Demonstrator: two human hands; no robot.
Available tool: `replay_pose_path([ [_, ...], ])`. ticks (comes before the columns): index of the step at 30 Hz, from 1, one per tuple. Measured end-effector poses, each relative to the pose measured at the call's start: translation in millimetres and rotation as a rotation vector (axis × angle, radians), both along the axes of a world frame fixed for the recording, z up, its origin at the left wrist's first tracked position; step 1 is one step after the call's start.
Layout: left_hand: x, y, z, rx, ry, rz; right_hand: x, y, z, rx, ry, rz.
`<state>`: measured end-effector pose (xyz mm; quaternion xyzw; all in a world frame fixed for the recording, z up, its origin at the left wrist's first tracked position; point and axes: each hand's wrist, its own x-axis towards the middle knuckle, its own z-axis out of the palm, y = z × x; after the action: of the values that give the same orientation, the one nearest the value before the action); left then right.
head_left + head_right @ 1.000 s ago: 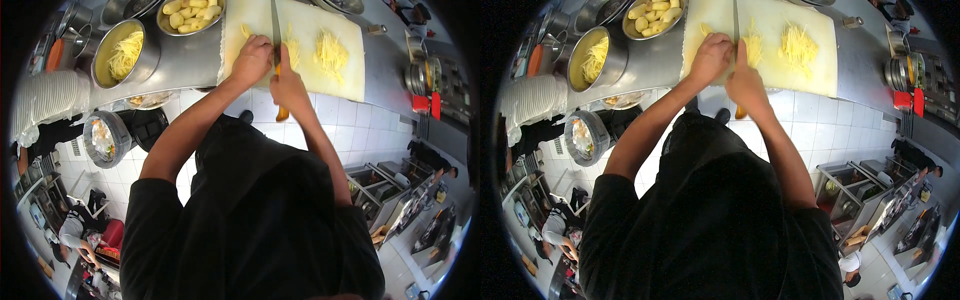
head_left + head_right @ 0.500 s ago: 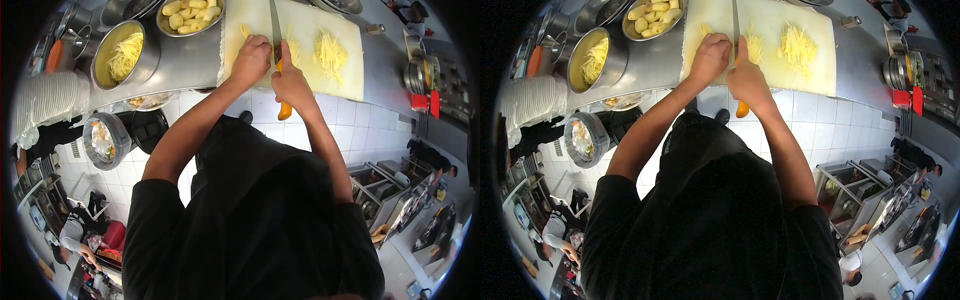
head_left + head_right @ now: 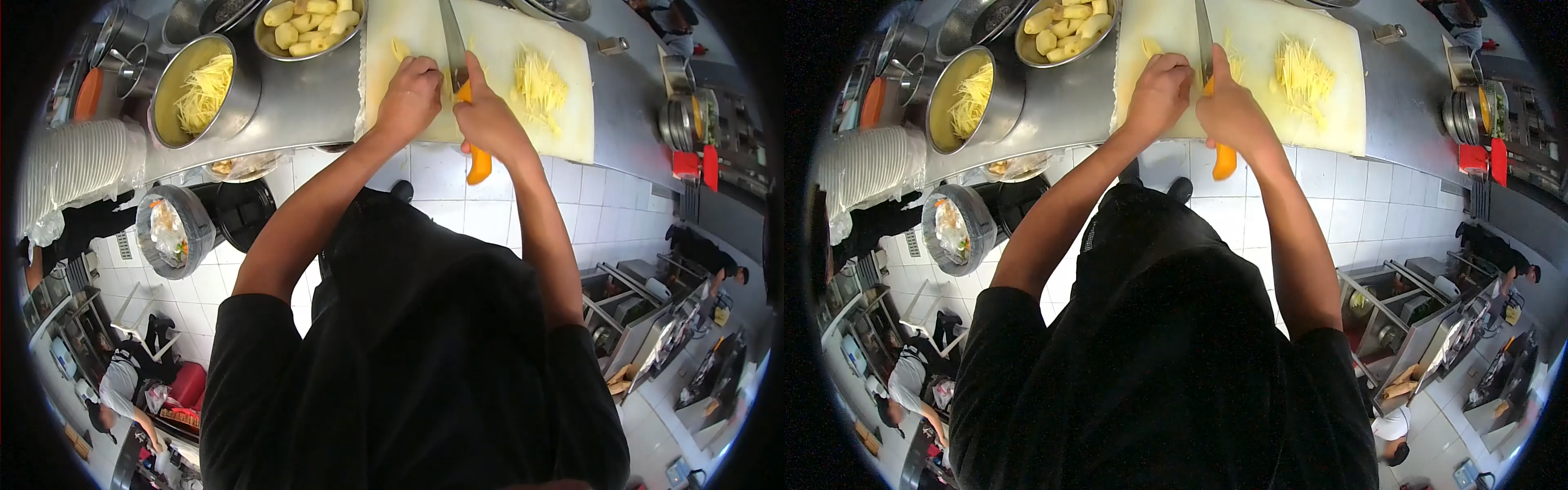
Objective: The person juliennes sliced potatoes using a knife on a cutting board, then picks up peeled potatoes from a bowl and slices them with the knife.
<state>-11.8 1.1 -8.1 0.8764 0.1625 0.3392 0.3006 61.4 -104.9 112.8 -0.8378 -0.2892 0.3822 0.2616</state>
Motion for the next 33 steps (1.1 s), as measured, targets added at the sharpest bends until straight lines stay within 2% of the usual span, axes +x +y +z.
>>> replay_pose_path([
  [7,0.1,-0.1,1.1,-0.012,0.0,0.009,-23.6,-8.8,-1.3,-0.037,0.006,-0.006],
  [13,0.5,-0.7,-0.9,0.006,0.025,0.011,-20.2,-12.2,-29.7,-0.036,-0.11,0.043],
  [16,-1.0,4.8,2.4,0.034,0.038,-0.019,-15.8,-8.6,-46.3,0.078,-0.146,0.024],
  [20,1.9,3.1,-2.3,0.029,0.009,-0.01,12.9,8.5,-13.4,0.06,0.072,-0.044],
  [23,1.2,1.2,-0.4,0.003,-0.04,0.018,9.1,1.8,3.4,-0.029,0.061,-0.003],
  [33,1.8,-0.6,-0.4,-0.021,-0.005,0.016,-16.5,-7.8,-13.5,-0.026,-0.022,0.005],
])
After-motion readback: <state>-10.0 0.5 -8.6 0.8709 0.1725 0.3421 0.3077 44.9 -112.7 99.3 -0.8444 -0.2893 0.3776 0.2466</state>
